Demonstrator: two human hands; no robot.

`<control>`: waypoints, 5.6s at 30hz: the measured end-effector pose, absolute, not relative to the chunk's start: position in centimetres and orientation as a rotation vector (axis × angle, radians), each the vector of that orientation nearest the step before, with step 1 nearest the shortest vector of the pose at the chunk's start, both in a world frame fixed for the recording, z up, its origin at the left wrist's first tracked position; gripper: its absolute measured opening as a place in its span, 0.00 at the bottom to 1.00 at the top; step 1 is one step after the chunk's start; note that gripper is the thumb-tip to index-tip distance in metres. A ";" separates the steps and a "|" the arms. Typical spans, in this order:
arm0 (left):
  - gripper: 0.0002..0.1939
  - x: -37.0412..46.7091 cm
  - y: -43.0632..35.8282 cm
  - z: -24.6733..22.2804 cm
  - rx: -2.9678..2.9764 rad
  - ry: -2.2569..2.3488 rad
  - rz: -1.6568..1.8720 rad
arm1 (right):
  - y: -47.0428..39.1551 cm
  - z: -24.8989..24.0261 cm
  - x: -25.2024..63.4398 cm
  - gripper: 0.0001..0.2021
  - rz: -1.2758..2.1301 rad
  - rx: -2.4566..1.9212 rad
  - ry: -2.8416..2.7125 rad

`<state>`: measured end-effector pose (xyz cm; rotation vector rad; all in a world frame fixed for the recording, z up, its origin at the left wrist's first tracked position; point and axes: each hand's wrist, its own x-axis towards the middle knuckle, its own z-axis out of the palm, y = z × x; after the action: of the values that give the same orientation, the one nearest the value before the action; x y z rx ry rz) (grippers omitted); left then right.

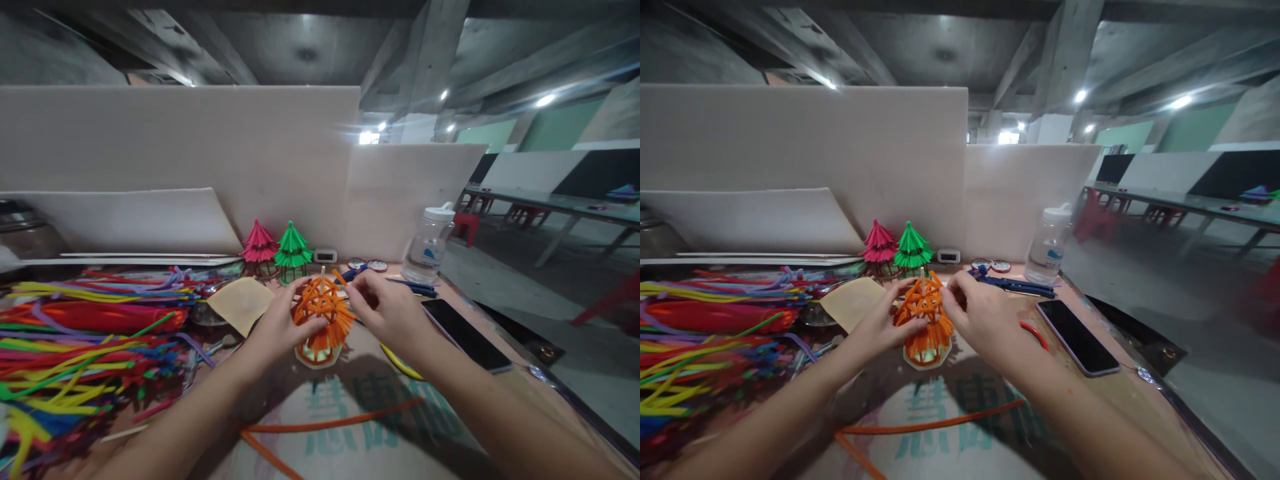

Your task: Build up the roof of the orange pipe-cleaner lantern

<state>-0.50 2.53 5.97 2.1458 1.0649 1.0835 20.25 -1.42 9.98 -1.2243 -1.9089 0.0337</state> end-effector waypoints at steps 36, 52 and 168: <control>0.35 -0.4 2.1 5.5 2.149 1.114 0.988 | -1.5 7.7 19.2 0.10 0.151 -1.210 -1.892; 0.36 -0.4 2.2 5.5 2.139 1.112 0.976 | -1.4 7.6 19.1 0.11 0.212 -1.236 -1.894; 0.21 -0.9 2.3 -1.5 2.365 1.170 1.076 | 0.0 4.0 33.5 0.21 0.575 -1.568 -2.156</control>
<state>-0.94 2.33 -1.52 2.3648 1.1696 1.0758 33.54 0.00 4.00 -1.5685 -2.1563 0.5750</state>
